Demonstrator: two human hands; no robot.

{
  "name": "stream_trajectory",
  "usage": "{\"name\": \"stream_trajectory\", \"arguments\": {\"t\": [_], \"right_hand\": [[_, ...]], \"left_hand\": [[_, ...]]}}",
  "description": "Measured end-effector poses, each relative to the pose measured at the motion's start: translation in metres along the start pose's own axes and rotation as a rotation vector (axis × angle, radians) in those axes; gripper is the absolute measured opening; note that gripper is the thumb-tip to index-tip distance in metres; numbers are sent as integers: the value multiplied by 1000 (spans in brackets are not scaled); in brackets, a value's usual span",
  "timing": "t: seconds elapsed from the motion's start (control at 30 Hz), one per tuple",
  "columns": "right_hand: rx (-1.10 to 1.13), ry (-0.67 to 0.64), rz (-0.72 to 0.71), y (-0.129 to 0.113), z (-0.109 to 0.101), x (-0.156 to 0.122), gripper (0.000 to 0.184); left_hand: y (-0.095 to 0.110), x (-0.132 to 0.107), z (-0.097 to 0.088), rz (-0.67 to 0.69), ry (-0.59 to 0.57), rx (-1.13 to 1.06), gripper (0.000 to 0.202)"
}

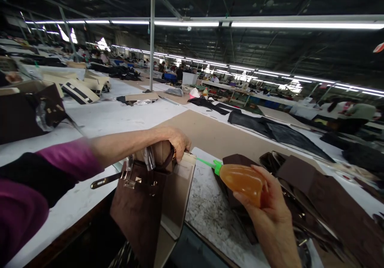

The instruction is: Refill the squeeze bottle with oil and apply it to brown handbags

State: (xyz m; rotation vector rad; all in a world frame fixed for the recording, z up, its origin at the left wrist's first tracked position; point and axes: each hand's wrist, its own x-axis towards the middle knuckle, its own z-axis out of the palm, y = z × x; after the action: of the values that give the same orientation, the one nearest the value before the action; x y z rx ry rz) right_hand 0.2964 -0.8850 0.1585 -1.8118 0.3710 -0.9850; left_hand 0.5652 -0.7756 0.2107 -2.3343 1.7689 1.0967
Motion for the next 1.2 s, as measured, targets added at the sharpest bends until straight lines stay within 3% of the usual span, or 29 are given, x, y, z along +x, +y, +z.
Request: {"name": "stream_trajectory", "arguments": {"t": [0.17, 0.3, 0.53, 0.87, 0.97, 1.2], "right_hand": [[-85, 42, -37, 3, 0, 6, 64], [-91, -3, -31, 6, -1, 6, 64], [-134, -45, -112, 7, 1, 7, 60], [-142, -180, -80, 20, -10, 0, 56], [-172, -159, -68, 18, -9, 1, 59], [-206, -175, -50, 19, -12, 6, 61]], "left_hand": [[-3, 9, 1, 78, -65, 81, 31], [-3, 12, 2, 106, -85, 157, 42], [-4, 14, 6, 110, -91, 106, 47], [-8, 17, 10, 82, -81, 62, 53], [-7, 16, 11, 84, -68, 34, 51], [-5, 17, 13, 44, -58, 156, 50]]}}
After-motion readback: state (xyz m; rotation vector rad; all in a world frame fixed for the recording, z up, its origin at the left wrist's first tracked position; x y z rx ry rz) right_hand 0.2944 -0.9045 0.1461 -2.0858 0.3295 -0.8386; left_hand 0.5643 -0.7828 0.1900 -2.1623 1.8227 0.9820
